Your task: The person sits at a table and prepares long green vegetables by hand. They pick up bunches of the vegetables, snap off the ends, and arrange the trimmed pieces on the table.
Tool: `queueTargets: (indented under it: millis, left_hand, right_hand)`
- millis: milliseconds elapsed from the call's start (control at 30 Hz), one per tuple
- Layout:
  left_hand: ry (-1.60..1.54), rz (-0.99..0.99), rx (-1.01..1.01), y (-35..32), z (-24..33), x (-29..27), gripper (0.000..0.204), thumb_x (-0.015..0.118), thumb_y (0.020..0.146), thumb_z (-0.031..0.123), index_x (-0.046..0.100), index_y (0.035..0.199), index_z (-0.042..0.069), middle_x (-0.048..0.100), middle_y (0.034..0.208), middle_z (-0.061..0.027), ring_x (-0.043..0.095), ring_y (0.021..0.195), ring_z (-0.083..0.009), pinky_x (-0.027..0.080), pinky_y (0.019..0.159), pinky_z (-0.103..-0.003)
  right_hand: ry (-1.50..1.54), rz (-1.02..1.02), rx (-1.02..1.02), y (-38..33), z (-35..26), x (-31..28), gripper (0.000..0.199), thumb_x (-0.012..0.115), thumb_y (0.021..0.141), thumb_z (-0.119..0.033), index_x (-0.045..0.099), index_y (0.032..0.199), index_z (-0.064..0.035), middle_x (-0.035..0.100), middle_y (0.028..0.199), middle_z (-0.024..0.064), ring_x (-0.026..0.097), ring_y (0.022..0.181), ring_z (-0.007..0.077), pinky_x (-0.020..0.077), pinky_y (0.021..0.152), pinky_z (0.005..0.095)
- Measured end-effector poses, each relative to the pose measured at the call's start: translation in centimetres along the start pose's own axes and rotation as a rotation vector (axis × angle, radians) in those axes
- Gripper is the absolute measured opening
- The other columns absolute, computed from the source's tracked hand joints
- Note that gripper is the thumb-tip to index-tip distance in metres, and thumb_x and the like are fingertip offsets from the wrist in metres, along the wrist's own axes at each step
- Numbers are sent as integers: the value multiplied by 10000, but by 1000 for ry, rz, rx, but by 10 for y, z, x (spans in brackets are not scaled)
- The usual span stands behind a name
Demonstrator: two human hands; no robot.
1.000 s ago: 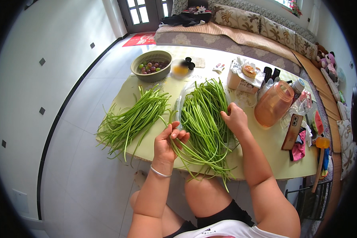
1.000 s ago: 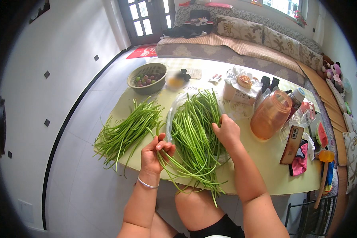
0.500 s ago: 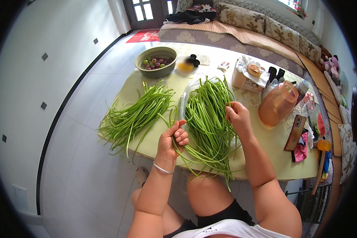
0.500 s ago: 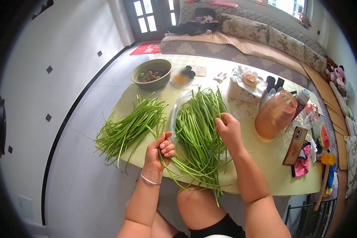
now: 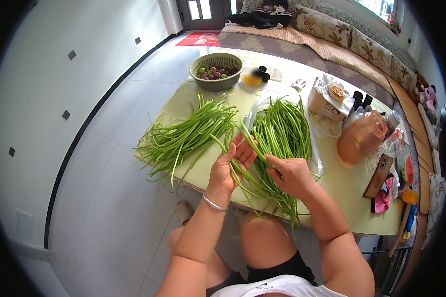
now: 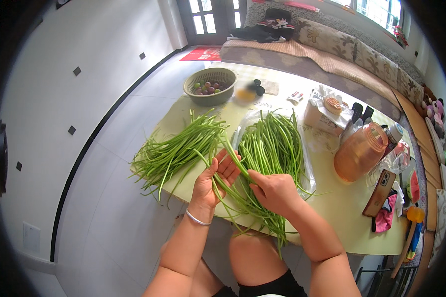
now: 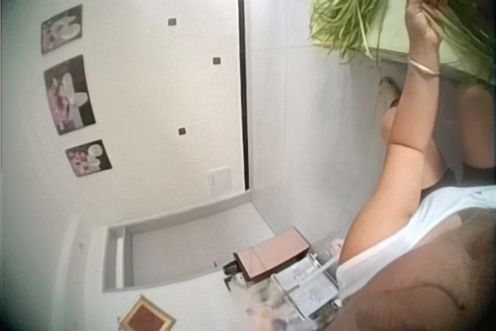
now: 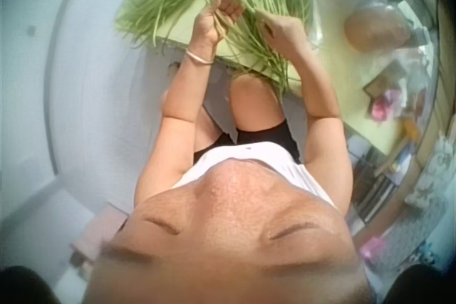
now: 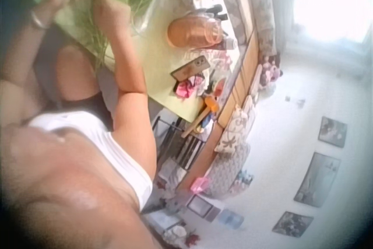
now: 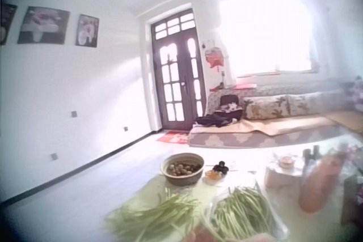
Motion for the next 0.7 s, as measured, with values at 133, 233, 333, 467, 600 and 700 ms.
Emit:
queueTargets:
  millis: [133, 233, 333, 467, 600, 700]
  left_hand:
    - [-33, -12, 54, -1, 6, -2, 371, 537, 953, 211, 518, 1292, 62, 589, 1257, -141, 561, 1174, -268, 435, 1043, -439]
    - [-32, -1, 61, -3, 9, -4, 367, 540, 954, 211, 508, 1282, 50, 606, 1194, -132, 585, 1109, -250, 459, 1000, -435]
    - [-28, -23, 35, -4, 5, 4, 397, 549, 956, 240, 487, 1280, 19, 616, 985, -68, 604, 905, -188, 504, 862, -376]
    - [-173, -22, -46, -7, 11, 6, 382, 542, 965, 262, 512, 1230, -12, 413, 704, 12, 422, 613, -83, 435, 617, -265]
    - [-295, -85, -79, -9, 24, 4, 274, 510, 981, 241, 561, 1082, -8, 422, 692, 11, 423, 570, -80, 434, 547, -243]
    - [-410, -150, -149, -10, 29, 5, 279, 485, 993, 245, 555, 1079, -11, 436, 687, 7, 443, 568, -88, 442, 546, -245]
  right_hand:
    - [41, -123, -48, -1, -4, 7, 311, 649, 827, -209, 608, 1105, -76, 632, 680, 102, 623, 593, 281, 487, 526, 384]
    - [90, -169, -45, 0, -7, 8, 298, 644, 844, -246, 619, 1093, -86, 633, 682, 103, 625, 601, 288, 487, 530, 388]
    - [127, -235, -45, -1, -6, 7, 265, 648, 850, -253, 642, 1062, -95, 635, 690, 108, 621, 602, 296, 477, 527, 390]
    - [255, -9, 189, -3, 20, 3, 201, 673, 838, -244, 660, 965, -89, 620, 696, 109, 604, 614, 300, 460, 533, 387]
    - [-96, 212, 553, -2, 72, -10, 255, 692, 830, -287, 591, 870, -56, 598, 765, 112, 597, 704, 311, 470, 638, 410]
    - [-245, 154, 686, -8, 97, -3, 299, 701, 815, -307, 573, 913, -55, 617, 855, 122, 608, 767, 322, 476, 679, 423]
Point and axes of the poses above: each hand's wrist, its own y-axis towards the middle knuckle, its own x-axis out of the palm, z = x × y, the point moved 2 cm from there along y, towards the middle knuckle
